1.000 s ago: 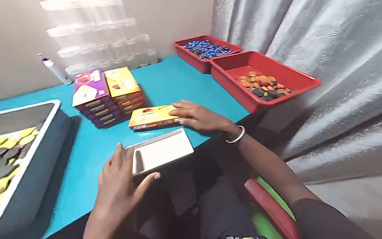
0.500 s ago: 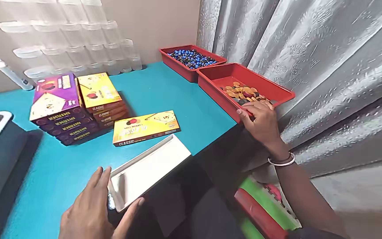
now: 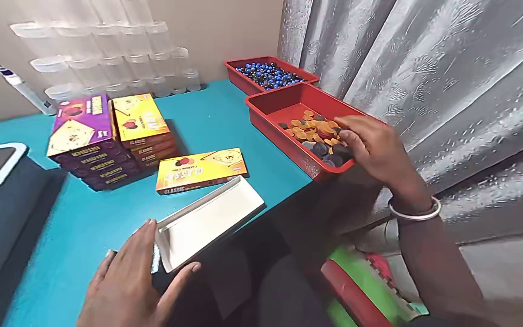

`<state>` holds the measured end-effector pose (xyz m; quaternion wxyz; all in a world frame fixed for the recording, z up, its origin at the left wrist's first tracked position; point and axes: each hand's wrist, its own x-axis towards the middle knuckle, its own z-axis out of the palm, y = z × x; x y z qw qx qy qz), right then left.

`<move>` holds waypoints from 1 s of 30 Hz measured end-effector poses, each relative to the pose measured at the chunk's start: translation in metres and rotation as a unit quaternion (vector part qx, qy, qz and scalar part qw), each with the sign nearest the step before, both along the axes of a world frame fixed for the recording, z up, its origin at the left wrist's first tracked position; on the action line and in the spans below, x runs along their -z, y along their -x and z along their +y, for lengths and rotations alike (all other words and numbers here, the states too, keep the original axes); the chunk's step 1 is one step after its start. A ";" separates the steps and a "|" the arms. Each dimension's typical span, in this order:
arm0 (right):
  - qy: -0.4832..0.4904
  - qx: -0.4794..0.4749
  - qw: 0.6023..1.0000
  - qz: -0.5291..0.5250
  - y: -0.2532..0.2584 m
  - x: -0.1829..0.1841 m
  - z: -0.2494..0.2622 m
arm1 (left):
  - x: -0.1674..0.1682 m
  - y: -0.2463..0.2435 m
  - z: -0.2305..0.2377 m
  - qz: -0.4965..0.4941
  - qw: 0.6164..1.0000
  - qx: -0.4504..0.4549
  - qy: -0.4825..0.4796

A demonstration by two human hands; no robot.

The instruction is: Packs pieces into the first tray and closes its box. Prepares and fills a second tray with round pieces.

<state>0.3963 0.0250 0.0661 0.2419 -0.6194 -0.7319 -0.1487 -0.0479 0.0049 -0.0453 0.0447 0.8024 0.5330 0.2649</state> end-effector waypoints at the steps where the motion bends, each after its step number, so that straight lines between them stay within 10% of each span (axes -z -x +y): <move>1: 0.031 -0.002 0.999 -0.015 -0.013 -0.008 0.013 | -0.001 0.000 -0.001 -0.001 1.000 0.002 0.002; 8: 0.212 -0.091 0.970 -0.074 -0.051 -0.027 0.068 | 0.001 -0.003 -0.003 -0.041 0.999 -0.017 -0.003; 21: 0.232 0.089 0.948 -0.197 -0.007 -0.053 0.096 | 0.006 -0.008 -0.004 -0.018 0.998 -0.050 -0.042; 30: 0.310 -0.031 0.923 -0.226 0.009 -0.043 0.138 | 0.008 -0.009 -0.006 -0.016 0.996 -0.056 -0.066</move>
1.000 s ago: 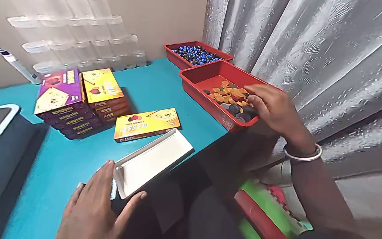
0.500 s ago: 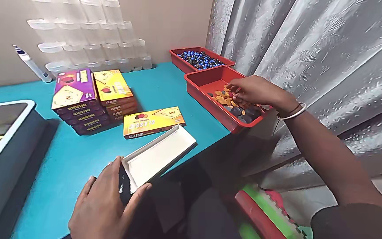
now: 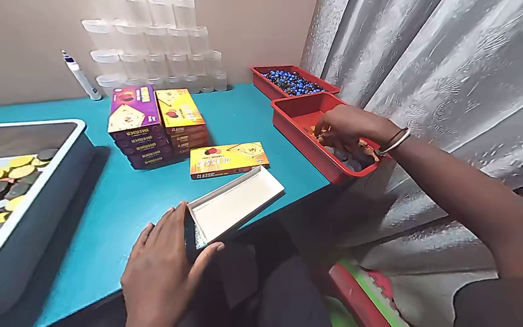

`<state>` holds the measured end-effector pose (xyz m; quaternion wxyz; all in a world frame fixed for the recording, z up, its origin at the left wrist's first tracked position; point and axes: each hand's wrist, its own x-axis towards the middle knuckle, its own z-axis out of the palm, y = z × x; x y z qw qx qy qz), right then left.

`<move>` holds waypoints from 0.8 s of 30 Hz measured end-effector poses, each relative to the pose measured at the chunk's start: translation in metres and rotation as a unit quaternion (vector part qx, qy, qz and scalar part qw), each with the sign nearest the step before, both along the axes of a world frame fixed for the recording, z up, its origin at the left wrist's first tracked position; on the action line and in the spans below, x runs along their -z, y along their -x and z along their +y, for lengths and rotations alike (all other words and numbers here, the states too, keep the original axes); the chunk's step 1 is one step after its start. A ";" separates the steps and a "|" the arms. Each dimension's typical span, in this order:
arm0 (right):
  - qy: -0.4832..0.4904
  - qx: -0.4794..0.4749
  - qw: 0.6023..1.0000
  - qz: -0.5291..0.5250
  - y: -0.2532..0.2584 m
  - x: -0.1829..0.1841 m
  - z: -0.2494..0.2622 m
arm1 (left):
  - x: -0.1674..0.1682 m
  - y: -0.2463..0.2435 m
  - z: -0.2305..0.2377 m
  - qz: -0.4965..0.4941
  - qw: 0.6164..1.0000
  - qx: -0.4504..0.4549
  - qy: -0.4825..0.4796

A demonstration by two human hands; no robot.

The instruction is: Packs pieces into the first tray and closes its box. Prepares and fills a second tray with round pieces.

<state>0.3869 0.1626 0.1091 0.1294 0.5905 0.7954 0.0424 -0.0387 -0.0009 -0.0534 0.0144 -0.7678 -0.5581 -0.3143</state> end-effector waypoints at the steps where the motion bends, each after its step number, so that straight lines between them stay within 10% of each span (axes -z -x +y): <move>1: 0.001 0.016 1.000 -0.008 0.006 0.004 -0.002 | 0.000 0.000 -0.001 0.000 1.000 0.001 0.000; 12: 0.084 0.004 0.995 -0.054 0.021 0.004 0.002 | 0.003 -0.001 -0.001 -0.043 0.999 0.005 -0.022; 17: -0.098 0.007 0.995 -0.030 0.028 0.003 -0.011 | 0.003 -0.002 0.000 -0.038 0.999 -0.004 -0.029; 20: -0.249 -0.041 0.966 0.055 0.080 -0.022 -0.030 | 0.004 -0.004 0.000 -0.040 0.999 -0.015 -0.027; 24: -0.151 -0.203 0.954 0.164 0.161 -0.004 -0.064 | 0.004 -0.007 0.001 -0.047 0.998 -0.024 -0.032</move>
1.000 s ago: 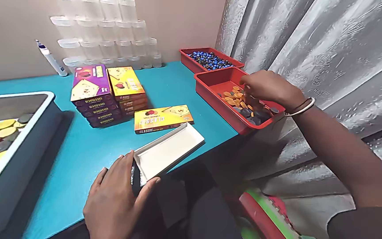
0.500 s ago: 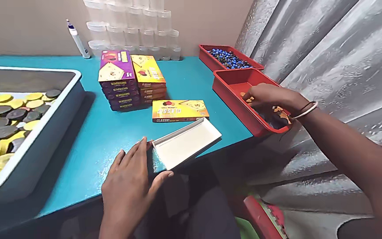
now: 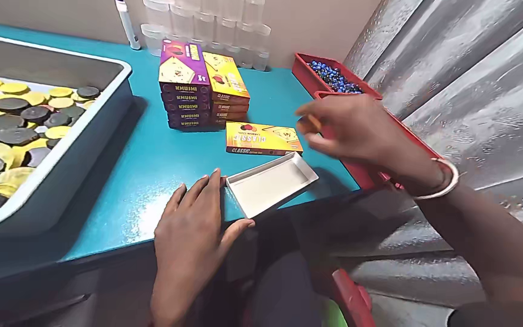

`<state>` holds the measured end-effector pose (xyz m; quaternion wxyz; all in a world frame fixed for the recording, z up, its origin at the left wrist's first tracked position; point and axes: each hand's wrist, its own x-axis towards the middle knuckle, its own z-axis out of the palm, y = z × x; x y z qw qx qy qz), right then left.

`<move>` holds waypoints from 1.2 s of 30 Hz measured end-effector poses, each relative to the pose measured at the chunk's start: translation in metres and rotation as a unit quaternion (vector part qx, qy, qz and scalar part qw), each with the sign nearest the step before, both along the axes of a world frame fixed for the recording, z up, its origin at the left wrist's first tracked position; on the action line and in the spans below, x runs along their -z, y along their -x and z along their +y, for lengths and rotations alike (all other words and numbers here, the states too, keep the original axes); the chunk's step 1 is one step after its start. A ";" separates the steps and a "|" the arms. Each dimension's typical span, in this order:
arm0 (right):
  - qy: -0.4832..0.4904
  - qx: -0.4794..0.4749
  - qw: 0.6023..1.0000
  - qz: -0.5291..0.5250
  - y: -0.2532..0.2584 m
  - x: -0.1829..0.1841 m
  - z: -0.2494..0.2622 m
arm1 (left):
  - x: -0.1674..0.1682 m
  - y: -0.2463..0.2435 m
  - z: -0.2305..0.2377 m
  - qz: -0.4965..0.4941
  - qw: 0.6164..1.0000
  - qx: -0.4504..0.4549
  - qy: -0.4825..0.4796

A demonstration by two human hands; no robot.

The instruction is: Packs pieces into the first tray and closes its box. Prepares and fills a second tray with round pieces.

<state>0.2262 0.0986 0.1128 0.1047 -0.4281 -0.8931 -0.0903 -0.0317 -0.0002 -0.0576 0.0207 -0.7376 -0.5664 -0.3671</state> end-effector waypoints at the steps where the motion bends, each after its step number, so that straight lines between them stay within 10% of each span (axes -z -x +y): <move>1: 0.024 -0.055 0.998 0.003 0.017 0.016 -0.008 | 0.000 0.000 0.000 -0.001 1.000 -0.004 -0.004; 7: 0.100 -0.146 0.984 0.031 0.061 0.080 -0.028 | -0.001 -0.002 0.000 0.000 1.000 -0.010 -0.003; 24: 0.035 -0.148 0.986 0.070 0.072 0.106 -0.039 | 0.001 0.002 0.000 0.006 1.000 0.003 0.002; 32: 0.057 -0.103 0.992 0.050 0.059 0.078 -0.049 | -0.002 0.012 0.003 0.008 0.995 0.076 0.065; 36: -0.095 0.097 0.990 0.039 -0.019 0.014 -0.045 | -0.001 0.013 0.003 0.004 0.995 0.075 0.072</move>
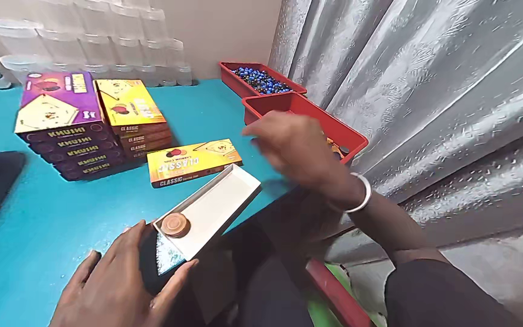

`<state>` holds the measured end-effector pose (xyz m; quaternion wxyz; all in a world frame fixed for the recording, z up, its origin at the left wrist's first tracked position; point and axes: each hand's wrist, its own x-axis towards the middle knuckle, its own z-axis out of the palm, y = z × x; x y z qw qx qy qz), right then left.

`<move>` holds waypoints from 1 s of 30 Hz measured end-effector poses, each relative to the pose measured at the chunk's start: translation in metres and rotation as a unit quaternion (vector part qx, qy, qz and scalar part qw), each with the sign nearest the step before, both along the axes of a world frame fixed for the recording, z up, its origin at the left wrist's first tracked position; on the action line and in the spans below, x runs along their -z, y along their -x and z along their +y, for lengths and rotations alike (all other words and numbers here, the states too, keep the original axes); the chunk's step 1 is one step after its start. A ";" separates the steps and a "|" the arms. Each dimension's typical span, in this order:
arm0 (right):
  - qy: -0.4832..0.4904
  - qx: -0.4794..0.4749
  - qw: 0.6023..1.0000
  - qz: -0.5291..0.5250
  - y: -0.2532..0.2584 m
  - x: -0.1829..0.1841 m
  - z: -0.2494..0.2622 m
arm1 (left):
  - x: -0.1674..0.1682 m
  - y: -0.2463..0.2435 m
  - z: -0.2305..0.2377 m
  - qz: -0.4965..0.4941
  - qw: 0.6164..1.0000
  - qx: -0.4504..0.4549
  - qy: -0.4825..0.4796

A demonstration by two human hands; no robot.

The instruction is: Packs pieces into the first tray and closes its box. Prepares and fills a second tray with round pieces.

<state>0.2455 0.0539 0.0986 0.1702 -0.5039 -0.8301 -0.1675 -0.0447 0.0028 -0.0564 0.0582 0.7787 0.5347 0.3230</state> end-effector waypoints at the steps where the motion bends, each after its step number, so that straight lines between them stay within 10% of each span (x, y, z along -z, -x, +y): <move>1: 0.012 0.081 0.996 -0.018 -0.027 -0.016 0.004 | 0.000 0.000 0.000 -0.002 1.000 0.001 0.005; 7: 0.231 0.334 0.910 -0.078 -0.149 -0.034 0.012 | 0.000 0.000 0.000 0.000 1.000 0.000 0.009; 30: 0.356 0.087 0.920 -0.138 -0.161 -0.027 0.024 | 0.005 0.004 0.003 -0.002 1.000 0.008 0.009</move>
